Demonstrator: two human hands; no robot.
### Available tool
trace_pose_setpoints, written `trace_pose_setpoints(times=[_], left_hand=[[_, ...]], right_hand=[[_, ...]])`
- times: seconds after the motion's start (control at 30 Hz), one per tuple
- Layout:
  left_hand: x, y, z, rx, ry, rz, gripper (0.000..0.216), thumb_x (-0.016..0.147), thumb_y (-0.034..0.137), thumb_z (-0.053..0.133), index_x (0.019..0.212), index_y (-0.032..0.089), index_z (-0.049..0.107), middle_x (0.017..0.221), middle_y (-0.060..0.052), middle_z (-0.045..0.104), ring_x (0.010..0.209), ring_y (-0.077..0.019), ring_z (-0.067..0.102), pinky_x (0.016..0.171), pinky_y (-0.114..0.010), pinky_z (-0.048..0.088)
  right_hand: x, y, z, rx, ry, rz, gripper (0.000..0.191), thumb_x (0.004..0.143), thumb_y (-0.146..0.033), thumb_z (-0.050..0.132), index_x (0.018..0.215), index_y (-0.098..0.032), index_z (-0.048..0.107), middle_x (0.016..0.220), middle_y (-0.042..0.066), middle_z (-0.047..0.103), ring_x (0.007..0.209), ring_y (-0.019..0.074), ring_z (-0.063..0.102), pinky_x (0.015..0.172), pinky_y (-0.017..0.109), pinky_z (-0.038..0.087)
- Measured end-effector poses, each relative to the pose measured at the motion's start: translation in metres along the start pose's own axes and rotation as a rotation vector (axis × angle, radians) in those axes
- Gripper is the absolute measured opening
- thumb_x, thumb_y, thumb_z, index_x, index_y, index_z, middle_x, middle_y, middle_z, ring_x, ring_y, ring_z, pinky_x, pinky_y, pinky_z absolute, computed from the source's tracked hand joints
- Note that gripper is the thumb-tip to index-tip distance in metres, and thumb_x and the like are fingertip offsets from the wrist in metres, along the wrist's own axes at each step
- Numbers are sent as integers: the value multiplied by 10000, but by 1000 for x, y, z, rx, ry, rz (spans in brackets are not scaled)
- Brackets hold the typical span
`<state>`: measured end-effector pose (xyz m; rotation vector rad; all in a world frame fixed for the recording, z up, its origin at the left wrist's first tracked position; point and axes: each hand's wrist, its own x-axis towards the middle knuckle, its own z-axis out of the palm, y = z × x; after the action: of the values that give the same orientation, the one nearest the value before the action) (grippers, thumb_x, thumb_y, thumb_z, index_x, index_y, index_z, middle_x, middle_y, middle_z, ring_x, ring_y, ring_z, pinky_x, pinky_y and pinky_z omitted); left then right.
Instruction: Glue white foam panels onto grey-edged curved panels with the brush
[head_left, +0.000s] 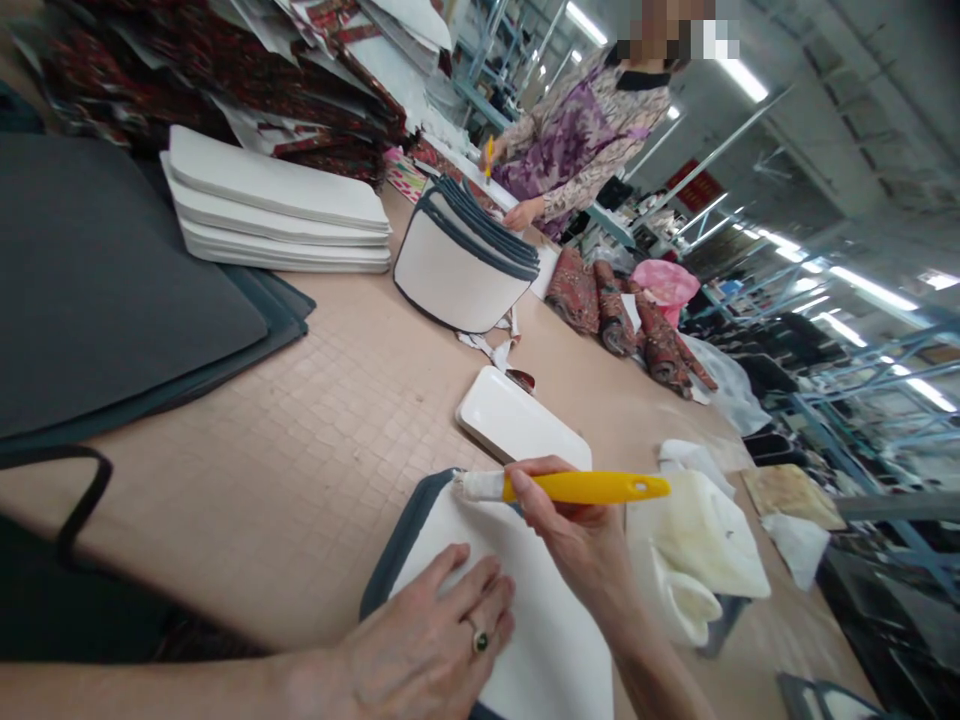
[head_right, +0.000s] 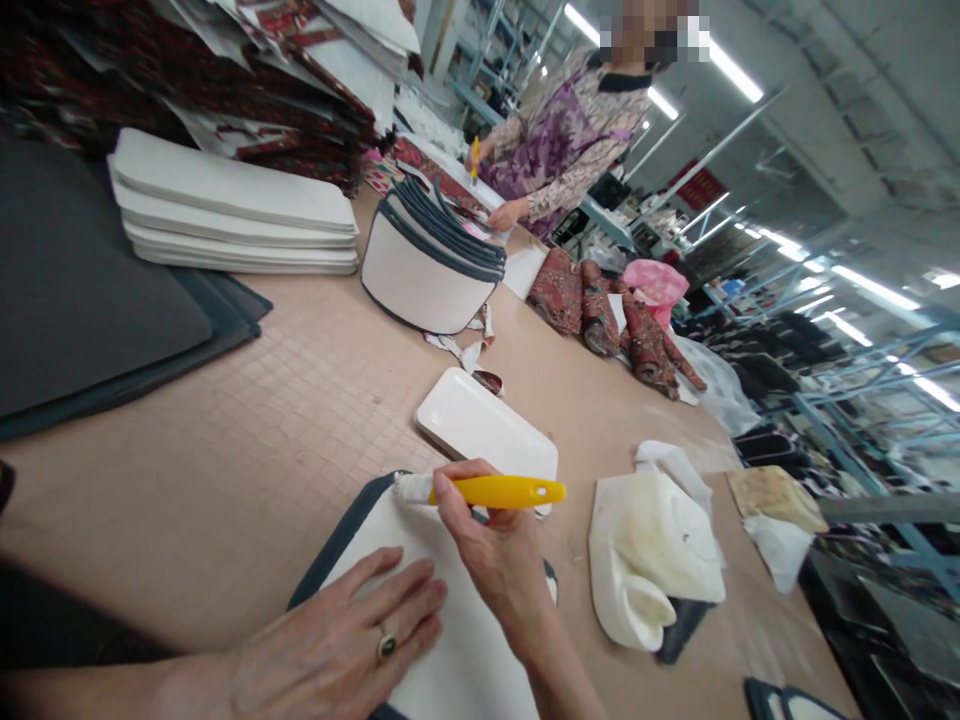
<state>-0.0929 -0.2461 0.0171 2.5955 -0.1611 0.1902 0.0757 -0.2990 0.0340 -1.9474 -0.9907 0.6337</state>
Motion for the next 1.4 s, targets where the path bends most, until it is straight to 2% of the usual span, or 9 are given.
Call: trace_pose_setpoints(times=[0.2,0.3,0.47,0.73,0.87,1.13,1.23,1.33,1.4], left_hand=[[1,-3,0,-26,-1,4,438,823,143,430,1252,73,487,1298,-149,500,1214,-261,431,987,-403,360],[3,-3,6,-8,-28,21,453,821,163,449,1266,80,477,1312,-149,486,1223,-274,421,989,-413,361],[4,-2,21,49,20,16,455,797,141,487,1251,105,505,1302,-159,494,1215,-310,424,992,-480,350],[1,-7,28,112,54,79,574,723,100,521,1290,168,470,1324,-129,480,1221,-292,412,1020,-448,329],[0,-12,32,136,96,99,563,738,82,501,1289,195,467,1314,-99,497,1206,-271,431,1027,-417,327],[-2,-15,37,177,148,137,649,680,66,529,1310,181,432,1332,-91,480,1238,-271,391,1052,-400,286],[-1,-11,29,152,91,113,650,673,40,529,1301,179,434,1340,-98,469,1248,-279,377,1046,-421,290],[2,-13,15,24,43,86,698,649,-17,469,1310,197,406,1364,-82,438,1251,-249,374,1021,-375,333],[6,-21,5,-130,97,28,686,659,-46,397,1291,222,412,1328,-53,473,1206,-191,427,985,-308,369]], right_hand=[[-5,8,-10,-33,8,31,204,757,-393,588,723,-193,615,577,-32,535,522,104,469,494,223,381],[-14,11,-25,-76,44,57,197,760,-394,586,732,-202,621,589,-32,547,543,111,489,507,224,379],[-32,17,-48,-97,118,72,192,751,-394,596,725,-207,629,625,-18,587,572,124,514,528,235,385],[-55,47,-87,-100,253,95,219,726,-418,622,711,-200,635,612,-1,578,509,112,472,422,216,333],[-66,59,-106,-129,341,122,237,697,-422,642,710,-186,638,633,16,594,542,126,492,463,228,377],[-87,82,-135,-156,429,277,319,658,-482,642,687,-166,606,461,-55,415,426,97,382,416,228,322],[-96,78,-137,-181,453,308,298,669,-466,644,697,-171,610,462,-56,414,436,98,380,430,232,317],[-104,56,-126,-169,556,265,259,692,-435,641,737,-180,639,480,-47,435,452,106,389,432,233,315],[-106,35,-110,-122,595,186,231,687,-414,653,748,-191,653,532,-28,493,466,107,405,433,231,327]])
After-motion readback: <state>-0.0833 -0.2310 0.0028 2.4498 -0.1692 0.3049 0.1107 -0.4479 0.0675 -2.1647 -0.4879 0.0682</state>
